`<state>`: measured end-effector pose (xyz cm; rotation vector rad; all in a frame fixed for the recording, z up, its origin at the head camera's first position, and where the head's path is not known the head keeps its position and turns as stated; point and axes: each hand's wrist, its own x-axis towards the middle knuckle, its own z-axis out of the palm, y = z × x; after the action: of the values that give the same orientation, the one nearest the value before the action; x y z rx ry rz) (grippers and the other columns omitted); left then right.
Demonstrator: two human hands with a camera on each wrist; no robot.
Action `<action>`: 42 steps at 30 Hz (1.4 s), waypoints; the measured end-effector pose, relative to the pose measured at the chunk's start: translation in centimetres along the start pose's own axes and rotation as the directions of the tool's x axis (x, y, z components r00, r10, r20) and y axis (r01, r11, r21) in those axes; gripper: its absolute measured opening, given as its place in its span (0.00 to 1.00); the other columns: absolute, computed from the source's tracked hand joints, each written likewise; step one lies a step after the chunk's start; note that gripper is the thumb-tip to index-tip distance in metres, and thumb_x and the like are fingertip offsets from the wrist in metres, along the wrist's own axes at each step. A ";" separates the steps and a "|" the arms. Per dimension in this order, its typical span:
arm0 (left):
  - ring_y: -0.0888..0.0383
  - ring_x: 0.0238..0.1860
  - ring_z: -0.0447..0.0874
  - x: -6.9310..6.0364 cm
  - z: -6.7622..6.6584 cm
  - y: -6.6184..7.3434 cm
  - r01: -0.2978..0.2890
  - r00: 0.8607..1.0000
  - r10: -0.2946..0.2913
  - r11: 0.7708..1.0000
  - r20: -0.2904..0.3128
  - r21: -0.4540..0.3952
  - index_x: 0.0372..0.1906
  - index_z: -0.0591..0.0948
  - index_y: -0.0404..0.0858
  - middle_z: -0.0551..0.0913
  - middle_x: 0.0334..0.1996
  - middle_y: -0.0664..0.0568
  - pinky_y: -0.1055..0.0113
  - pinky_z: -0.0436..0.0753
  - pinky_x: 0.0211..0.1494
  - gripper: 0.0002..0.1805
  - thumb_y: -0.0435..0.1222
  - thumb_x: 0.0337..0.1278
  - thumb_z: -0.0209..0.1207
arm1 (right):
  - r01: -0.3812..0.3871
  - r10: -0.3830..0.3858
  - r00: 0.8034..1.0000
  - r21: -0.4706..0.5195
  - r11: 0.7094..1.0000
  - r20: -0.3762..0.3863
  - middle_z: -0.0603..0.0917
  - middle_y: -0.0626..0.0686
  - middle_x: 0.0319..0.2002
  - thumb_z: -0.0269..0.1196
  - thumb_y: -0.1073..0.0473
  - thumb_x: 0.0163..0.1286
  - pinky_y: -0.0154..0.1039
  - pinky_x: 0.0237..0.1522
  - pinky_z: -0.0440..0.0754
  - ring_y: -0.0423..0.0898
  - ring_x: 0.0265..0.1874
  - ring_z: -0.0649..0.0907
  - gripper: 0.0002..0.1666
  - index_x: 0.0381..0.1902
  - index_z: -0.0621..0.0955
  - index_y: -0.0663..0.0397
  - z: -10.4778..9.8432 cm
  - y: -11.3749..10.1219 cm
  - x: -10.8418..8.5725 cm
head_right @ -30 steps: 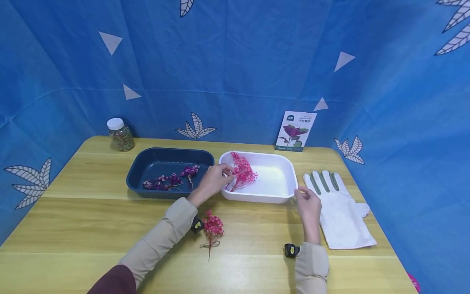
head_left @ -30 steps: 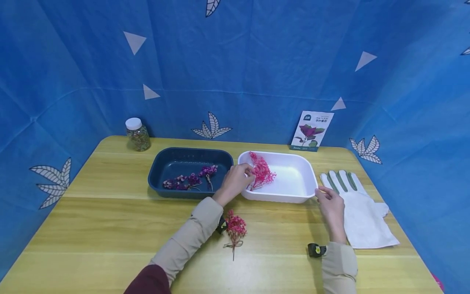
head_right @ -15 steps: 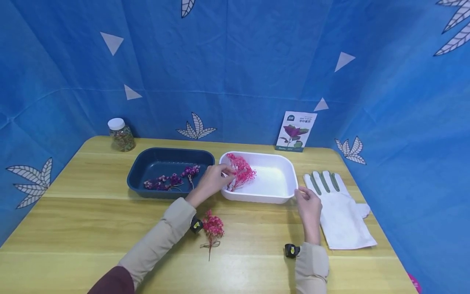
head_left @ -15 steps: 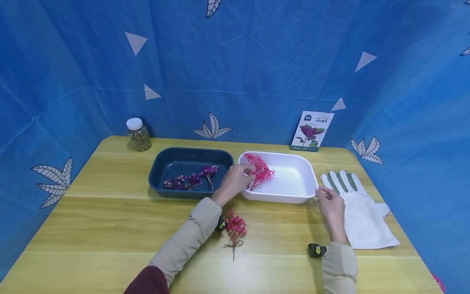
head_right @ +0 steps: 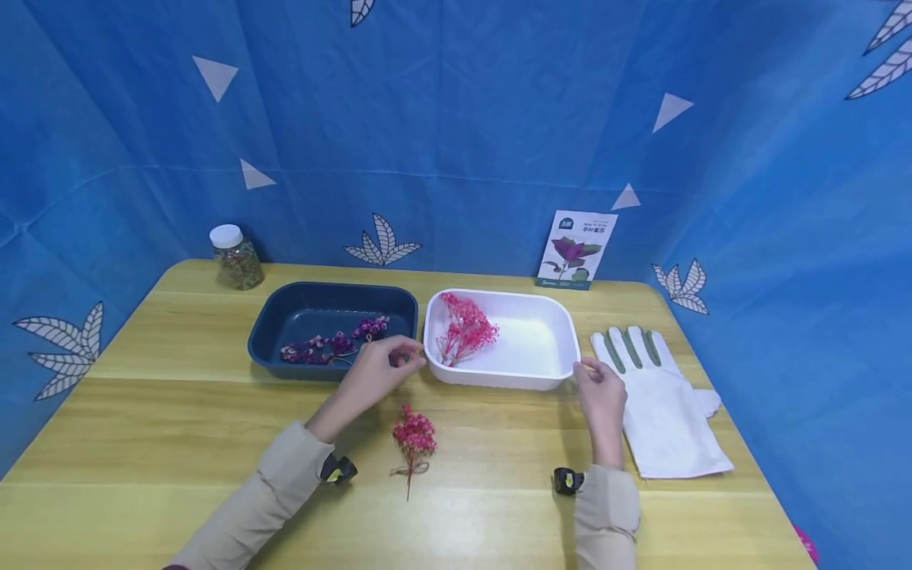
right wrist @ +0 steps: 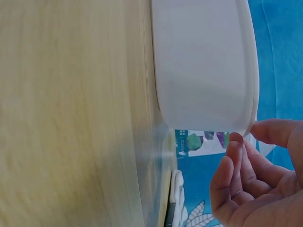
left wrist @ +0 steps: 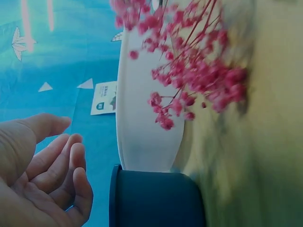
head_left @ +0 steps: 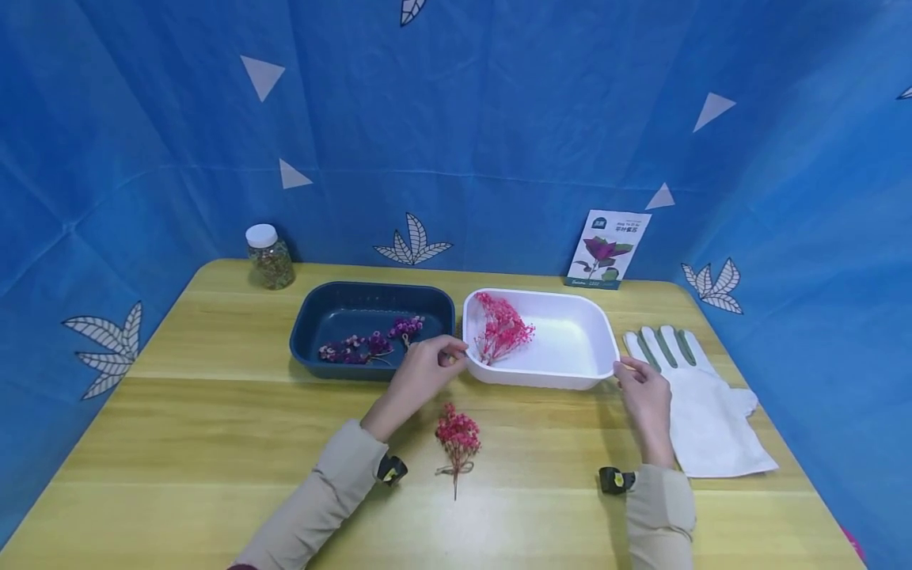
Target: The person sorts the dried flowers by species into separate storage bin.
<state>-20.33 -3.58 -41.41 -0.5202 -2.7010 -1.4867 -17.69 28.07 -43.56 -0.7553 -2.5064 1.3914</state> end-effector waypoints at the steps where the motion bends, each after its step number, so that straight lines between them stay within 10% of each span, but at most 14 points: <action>1: 0.60 0.32 0.78 -0.4 -0.1 -0.1 0.001 1.000 -0.001 1.000 -0.003 -0.003 0.44 0.83 0.35 0.85 0.34 0.50 0.69 0.77 0.37 0.11 0.34 0.56 0.63 | 0.001 -0.001 1.000 0.003 1.000 0.000 0.81 0.65 0.47 0.55 0.52 0.71 0.30 0.27 0.71 0.54 0.42 0.80 0.26 0.59 0.75 0.64 0.0 -0.1 0.0; 29: 0.62 0.31 0.80 -7.5 2.2 -1.8 0.008 0.996 -0.009 1.000 -0.088 -0.017 0.48 0.81 0.35 0.83 0.33 0.54 0.69 0.78 0.37 0.24 0.46 0.49 0.68 | 0.000 0.000 1.000 -0.018 1.000 0.005 0.82 0.63 0.47 0.54 0.51 0.71 0.31 0.29 0.72 0.51 0.40 0.81 0.26 0.59 0.75 0.62 0.0 0.4 0.5; 42: 0.59 0.38 0.77 -8.8 2.9 -2.6 0.162 0.987 -0.163 0.985 0.007 0.051 0.56 0.78 0.40 0.80 0.43 0.54 0.68 0.76 0.39 0.40 0.56 0.36 0.72 | -0.003 0.003 1.000 -0.011 1.000 -0.007 0.81 0.64 0.45 0.55 0.51 0.70 0.31 0.27 0.72 0.51 0.39 0.81 0.25 0.58 0.76 0.63 0.1 0.2 0.2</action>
<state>-12.32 -4.93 -46.60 -0.3128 -2.8419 -1.4490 -17.87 28.22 -43.75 -0.7645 -2.5114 1.3742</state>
